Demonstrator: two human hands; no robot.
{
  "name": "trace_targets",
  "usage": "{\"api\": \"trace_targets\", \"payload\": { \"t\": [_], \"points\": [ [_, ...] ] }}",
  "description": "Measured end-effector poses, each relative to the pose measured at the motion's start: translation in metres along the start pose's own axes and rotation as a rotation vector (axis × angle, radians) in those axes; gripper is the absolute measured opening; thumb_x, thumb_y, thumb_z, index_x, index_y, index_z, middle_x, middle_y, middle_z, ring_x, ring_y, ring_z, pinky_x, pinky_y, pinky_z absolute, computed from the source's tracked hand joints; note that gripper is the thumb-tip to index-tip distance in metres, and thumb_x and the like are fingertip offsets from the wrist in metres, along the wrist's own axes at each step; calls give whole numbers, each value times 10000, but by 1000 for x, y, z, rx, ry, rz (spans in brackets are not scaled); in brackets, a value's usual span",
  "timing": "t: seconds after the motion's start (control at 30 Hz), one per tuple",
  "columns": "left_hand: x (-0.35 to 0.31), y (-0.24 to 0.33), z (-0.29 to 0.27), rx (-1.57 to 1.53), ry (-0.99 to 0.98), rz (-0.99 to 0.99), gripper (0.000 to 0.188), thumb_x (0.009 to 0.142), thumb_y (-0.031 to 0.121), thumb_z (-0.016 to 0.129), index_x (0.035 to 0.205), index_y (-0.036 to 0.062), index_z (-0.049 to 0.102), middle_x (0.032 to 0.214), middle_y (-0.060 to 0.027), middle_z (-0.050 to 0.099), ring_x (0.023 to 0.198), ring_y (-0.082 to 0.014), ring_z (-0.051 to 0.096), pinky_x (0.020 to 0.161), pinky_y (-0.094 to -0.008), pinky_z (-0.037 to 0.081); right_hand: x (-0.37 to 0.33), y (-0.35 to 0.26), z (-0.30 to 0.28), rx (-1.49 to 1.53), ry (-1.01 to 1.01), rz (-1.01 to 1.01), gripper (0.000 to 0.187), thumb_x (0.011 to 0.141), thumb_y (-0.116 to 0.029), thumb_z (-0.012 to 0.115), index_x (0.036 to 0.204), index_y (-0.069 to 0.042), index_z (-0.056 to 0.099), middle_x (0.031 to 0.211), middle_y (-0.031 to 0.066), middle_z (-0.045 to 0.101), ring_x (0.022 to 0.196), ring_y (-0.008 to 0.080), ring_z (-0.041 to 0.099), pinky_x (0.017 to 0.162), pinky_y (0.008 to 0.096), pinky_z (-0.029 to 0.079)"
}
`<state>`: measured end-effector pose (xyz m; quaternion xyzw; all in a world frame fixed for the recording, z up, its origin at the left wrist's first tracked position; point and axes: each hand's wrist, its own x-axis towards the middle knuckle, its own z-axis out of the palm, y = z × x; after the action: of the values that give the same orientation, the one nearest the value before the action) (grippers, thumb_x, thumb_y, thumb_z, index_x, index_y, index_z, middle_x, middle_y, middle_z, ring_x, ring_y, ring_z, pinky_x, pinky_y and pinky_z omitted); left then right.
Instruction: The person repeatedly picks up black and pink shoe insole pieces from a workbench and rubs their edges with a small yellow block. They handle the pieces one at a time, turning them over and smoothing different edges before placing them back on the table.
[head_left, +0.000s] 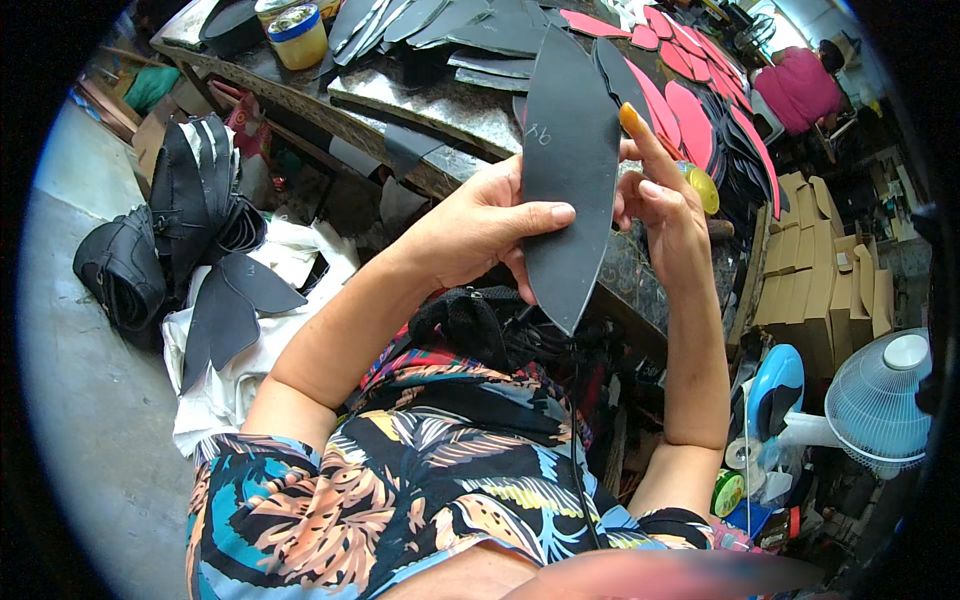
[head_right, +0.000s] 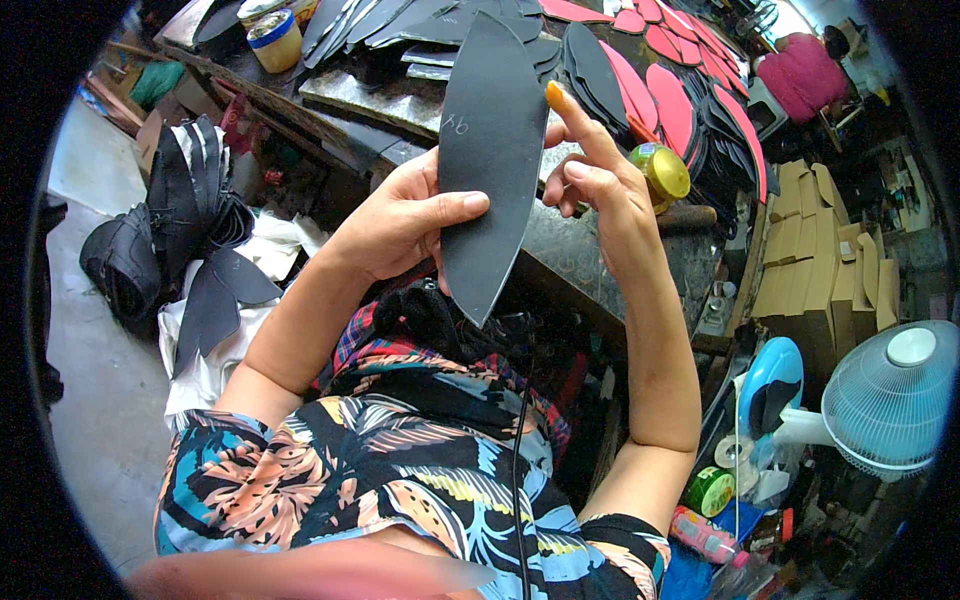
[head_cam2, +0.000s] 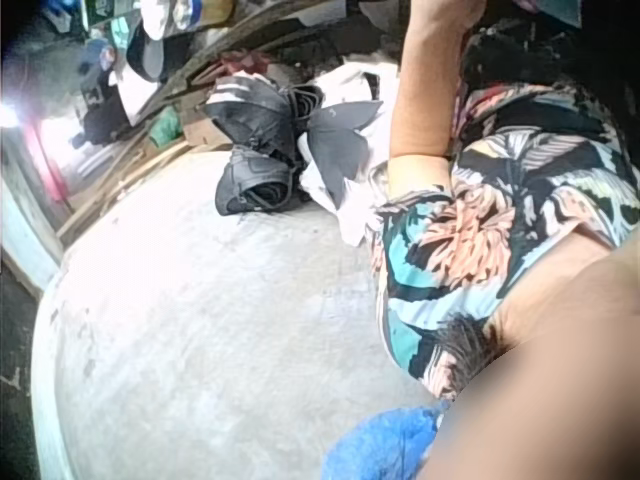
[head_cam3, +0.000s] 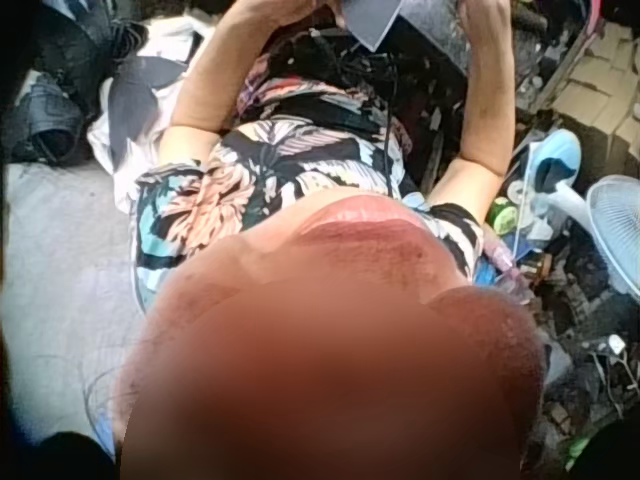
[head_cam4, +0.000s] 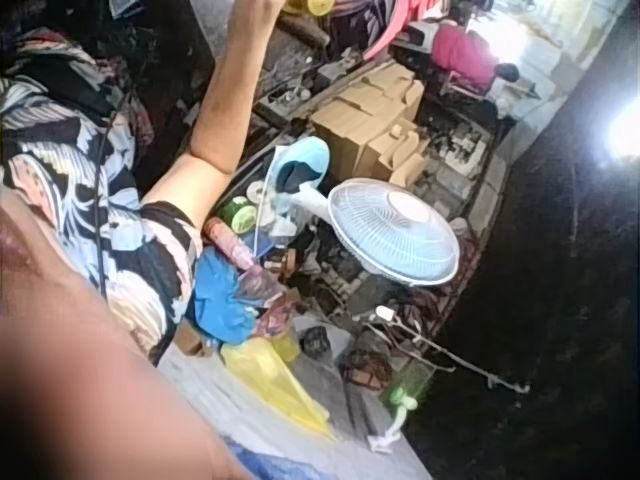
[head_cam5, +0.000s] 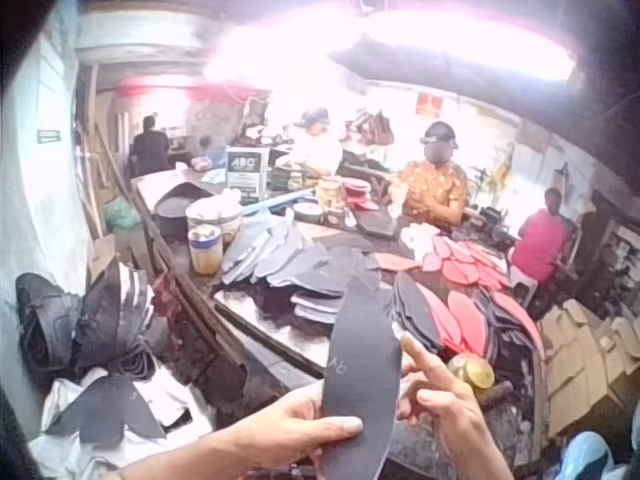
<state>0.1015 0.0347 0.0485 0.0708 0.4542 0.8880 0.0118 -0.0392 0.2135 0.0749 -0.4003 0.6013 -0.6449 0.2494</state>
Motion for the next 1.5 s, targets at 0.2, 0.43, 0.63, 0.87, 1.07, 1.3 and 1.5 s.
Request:
{"api": "trace_targets", "payload": {
  "t": [0.2,0.43,0.63,0.87,1.07,1.3,1.5],
  "points": [
    [3,-2,2,74,51,13,443,946,112,642,1327,-16,455,1104,-107,657,948,-170,694,767,-298,609,-1,5,0,173,9,50,640,878,-267,479,1473,-34,450,1171,63,527,751,125,566,636,229,421],
    [6,1,0,10,37,78,417,957,131,629,1310,-15,462,1164,-141,650,960,-177,701,797,-310,612,-20,6,0,82,-20,45,656,856,-368,465,1394,-1,543,1153,68,555,758,128,557,643,236,394],
    [14,0,0,-7,78,194,333,978,96,588,1255,-14,439,1113,-151,651,946,-224,711,765,-354,634,-34,3,7,-150,-68,-82,628,871,-388,469,1336,13,598,1147,121,592,779,138,532,698,249,418],
    [19,-3,2,41,226,241,288,980,117,567,1243,26,488,1044,-86,657,825,-147,705,567,-300,631,-47,-5,9,-358,-133,-198,567,867,-364,484,1265,1,655,1110,121,580,779,158,515,705,282,431],
    [24,-6,-4,-53,262,221,282,971,121,606,1221,36,506,1029,-76,679,834,-170,710,646,-319,627,-49,-2,9,-520,-192,-381,526,869,-373,501,1178,-1,708,1040,151,606,655,170,476,628,304,404],
    [28,12,-38,392,170,-7,507,922,133,660,1366,13,447,1065,-60,647,838,-105,651,667,-283,577,-62,14,-27,-631,176,-349,368,838,-224,537,1046,12,727,1045,114,617,701,139,500,653,279,426],
    [69,51,-85,1082,328,409,485,806,207,772,1210,11,590,1078,-211,677,1016,-286,669,894,-367,516,-84,55,-42,-847,406,-417,375,849,-44,564,1209,-11,664,1052,107,611,719,130,530,642,266,463]
  ]
}}
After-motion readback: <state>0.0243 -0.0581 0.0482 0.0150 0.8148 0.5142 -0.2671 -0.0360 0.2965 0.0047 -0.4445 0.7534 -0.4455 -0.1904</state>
